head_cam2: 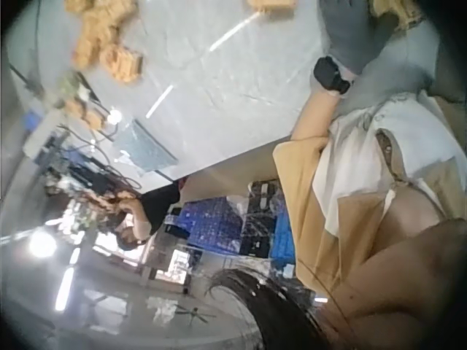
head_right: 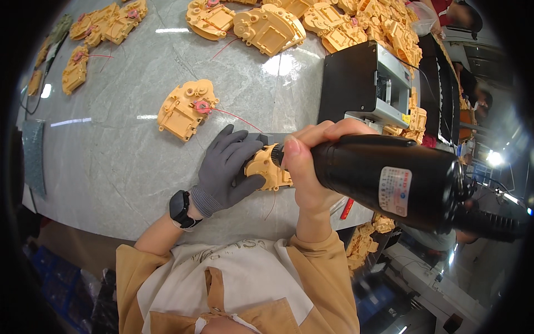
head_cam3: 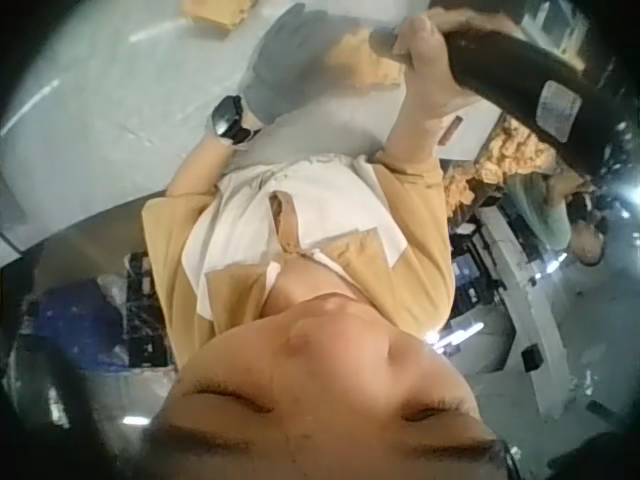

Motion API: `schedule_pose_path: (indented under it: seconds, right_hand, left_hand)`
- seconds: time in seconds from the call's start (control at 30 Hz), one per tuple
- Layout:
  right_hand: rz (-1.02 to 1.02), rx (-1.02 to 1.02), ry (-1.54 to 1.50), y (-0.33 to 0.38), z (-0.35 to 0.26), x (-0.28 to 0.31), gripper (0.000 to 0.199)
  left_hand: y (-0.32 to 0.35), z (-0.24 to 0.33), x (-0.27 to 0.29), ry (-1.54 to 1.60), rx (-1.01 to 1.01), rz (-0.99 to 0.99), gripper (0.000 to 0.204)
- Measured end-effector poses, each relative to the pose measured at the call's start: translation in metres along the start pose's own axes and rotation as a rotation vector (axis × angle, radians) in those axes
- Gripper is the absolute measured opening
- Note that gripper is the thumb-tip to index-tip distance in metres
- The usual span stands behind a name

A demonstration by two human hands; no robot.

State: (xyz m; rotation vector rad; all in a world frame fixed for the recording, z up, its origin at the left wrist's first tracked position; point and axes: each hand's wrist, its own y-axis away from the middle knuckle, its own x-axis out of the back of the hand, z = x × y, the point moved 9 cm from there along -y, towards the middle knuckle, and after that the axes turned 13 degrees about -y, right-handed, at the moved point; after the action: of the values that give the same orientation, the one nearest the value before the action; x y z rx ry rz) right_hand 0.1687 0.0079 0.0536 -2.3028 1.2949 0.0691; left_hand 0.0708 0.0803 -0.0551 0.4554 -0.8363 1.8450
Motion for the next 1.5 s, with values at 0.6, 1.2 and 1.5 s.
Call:
schedule_pose_path:
  seconds: [0.6, 1.2, 1.5]
  right_hand:
    - [0.44, 0.191, -0.374, 0.055, -0.053, 0.094, 0.046]
    - [0.44, 0.056, -0.344, 0.082, -0.037, 0.14, 0.039]
    - [0.493, 0.078, -0.312, 0.095, -0.053, 0.161, 0.039]
  left_hand:
    - [0.0, 0.02, 0.019, -0.222, 0.072, 0.029, 0.073]
    - [0.511, -0.128, 0.104, 1.085, 1.157, 1.422, 0.05]
    - [0.111, 0.04, 0.251, -0.798, 0.372, 0.816, 0.063]
